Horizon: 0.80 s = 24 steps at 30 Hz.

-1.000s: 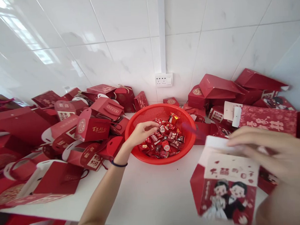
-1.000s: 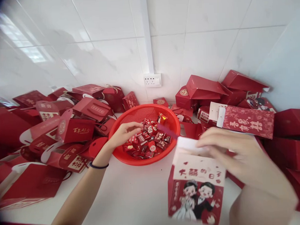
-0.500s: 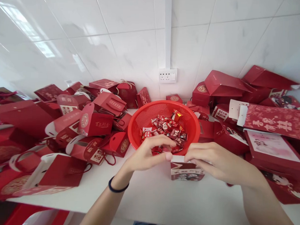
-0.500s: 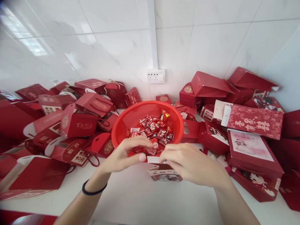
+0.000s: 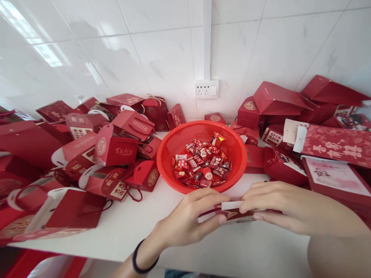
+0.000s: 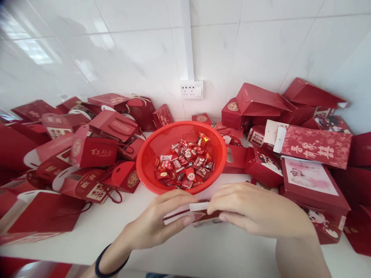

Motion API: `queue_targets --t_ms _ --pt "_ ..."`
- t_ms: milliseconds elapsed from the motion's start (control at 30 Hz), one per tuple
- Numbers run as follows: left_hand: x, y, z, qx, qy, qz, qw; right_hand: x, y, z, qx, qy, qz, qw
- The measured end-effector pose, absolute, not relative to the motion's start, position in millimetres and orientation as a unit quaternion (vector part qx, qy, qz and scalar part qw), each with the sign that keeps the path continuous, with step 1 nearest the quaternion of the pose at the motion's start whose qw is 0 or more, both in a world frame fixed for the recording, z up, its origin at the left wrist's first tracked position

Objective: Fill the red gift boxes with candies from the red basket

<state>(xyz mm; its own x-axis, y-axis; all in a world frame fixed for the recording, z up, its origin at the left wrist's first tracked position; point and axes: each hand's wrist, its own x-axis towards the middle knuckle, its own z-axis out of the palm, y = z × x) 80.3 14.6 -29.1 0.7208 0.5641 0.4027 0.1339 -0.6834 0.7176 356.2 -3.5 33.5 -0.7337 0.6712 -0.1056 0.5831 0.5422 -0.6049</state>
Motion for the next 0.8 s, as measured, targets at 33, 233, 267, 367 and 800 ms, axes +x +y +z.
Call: queue_targets --t_ms 33,233,267,367,800 --pt "80 15 -30 0.864 0.205 0.316 0.335 358 -4 34 -0.36 -0.875 0.316 0.07" --pt "81 16 -39 0.871 0.208 0.336 0.294 353 -1 31 -0.342 -0.881 0.315 0.084" --pt "82 16 -39 0.868 0.206 0.349 0.286 350 0 30 -0.333 -0.884 0.315 0.087" --pt "80 18 -37 0.866 0.207 0.393 0.229 343 5 30 -0.304 -0.89 0.324 0.103" --pt "44 39 -17 0.829 0.253 0.439 0.238 340 84 5 -0.506 -0.823 0.212 0.145"
